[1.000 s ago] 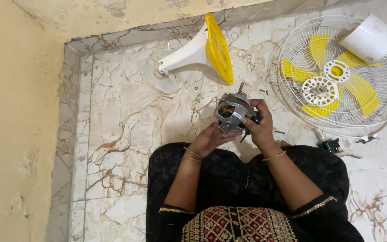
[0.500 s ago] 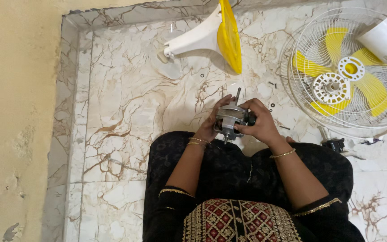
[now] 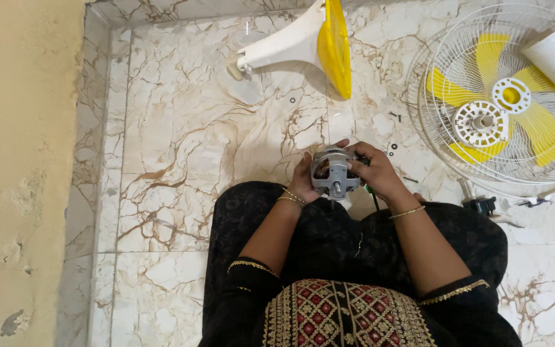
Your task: The person sits on the floor and uses a green screwdriver to remove screws from a fan motor housing, then reinserts and tightens them. They handle the motor and a yellow fan blade, aligning the motor with the blade hub.
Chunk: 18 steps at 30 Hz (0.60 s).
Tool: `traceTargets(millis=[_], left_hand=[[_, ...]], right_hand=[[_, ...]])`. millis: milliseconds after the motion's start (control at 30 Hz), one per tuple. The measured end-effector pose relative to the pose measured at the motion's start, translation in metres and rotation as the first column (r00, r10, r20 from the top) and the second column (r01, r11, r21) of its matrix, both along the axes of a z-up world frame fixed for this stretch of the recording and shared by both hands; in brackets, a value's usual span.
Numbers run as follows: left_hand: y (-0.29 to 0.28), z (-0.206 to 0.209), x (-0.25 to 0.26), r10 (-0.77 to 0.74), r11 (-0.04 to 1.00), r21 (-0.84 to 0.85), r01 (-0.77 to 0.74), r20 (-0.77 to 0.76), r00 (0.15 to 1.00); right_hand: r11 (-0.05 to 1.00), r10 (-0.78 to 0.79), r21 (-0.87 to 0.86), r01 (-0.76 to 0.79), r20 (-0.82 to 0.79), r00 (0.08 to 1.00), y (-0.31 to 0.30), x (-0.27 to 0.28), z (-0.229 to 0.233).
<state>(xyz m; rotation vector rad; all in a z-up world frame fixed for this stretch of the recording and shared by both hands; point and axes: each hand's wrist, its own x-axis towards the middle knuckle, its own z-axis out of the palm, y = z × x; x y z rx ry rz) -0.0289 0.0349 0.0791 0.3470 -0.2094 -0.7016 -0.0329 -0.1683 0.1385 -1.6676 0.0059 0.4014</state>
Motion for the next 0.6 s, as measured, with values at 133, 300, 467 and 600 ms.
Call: traceTargets(millis=[133, 300, 467, 600], left_hand=[[-0.001, -0.005, 0.004, 0.013, 0.999, 0.046, -0.014, 0.018, 1.000], [0.006, -0.017, 0.000, 0.141, 0.990, -0.024, -0.140, 0.040, 0.989], [0.007, -0.016, 0.004, 0.285, 0.955, -0.102, -0.280, 0.035, 0.958], [0.009, -0.017, 0.009, 0.337, 0.935, -0.134, -0.330, 0.035, 0.941]], right_hand=[[0.996, -0.046, -0.072, 0.046, 0.006, 0.999, 0.000, 0.001, -0.003], [0.980, 0.111, -0.197, -0.011, 0.504, 0.857, 0.015, -0.001, 0.021], [0.925, 0.063, -0.302, 0.231, 0.721, 0.690, 0.023, -0.011, 0.050], [0.912, 0.031, -0.277, 0.302, 0.781, 0.624, 0.027, -0.017, 0.055]])
